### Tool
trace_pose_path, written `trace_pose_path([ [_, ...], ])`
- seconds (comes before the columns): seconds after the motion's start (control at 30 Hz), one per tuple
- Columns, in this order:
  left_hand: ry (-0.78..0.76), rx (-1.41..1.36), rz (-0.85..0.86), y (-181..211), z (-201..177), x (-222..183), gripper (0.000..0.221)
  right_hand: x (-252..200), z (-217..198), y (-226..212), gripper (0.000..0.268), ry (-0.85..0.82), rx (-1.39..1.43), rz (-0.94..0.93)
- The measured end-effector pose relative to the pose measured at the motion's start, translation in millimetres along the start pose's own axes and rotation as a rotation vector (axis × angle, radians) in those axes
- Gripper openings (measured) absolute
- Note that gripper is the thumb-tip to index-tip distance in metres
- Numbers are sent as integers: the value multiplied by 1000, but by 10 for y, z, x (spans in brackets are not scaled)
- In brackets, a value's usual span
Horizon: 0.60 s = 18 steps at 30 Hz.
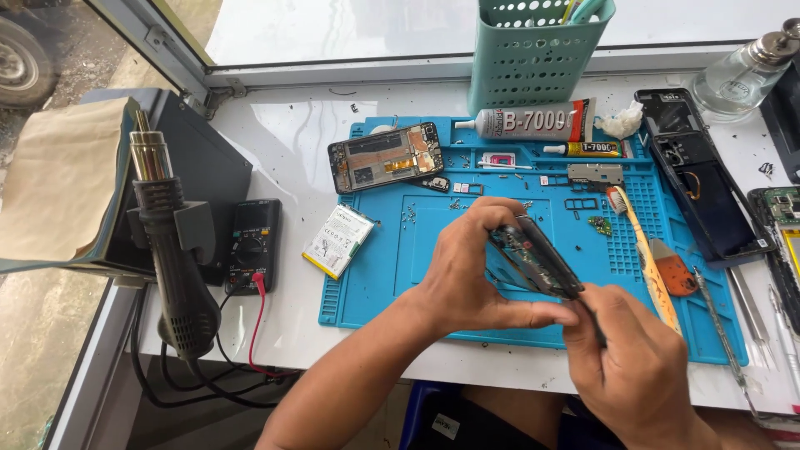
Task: A person uses a prying tool to carefully disassemble a mobile phone at a repair station.
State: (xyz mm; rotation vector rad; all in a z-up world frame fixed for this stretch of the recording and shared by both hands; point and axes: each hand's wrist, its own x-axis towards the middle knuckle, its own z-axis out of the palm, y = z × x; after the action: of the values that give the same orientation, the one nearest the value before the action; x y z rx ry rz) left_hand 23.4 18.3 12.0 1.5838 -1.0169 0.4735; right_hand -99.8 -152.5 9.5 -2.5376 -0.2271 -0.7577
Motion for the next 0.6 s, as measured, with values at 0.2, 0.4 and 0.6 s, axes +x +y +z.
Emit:
trace_pose_path([
  [0.2,89,-23,-113,102,-22,38,78,82,100,-28,17,34,36,-59],
  [0.4,96,-21,-219,80,13,17,75,305,-14,-65,13,-60,197,-57],
  [0.6,130,-19,-245,98,-37,65,69,375,-8,-57,11,-111,161,-162],
])
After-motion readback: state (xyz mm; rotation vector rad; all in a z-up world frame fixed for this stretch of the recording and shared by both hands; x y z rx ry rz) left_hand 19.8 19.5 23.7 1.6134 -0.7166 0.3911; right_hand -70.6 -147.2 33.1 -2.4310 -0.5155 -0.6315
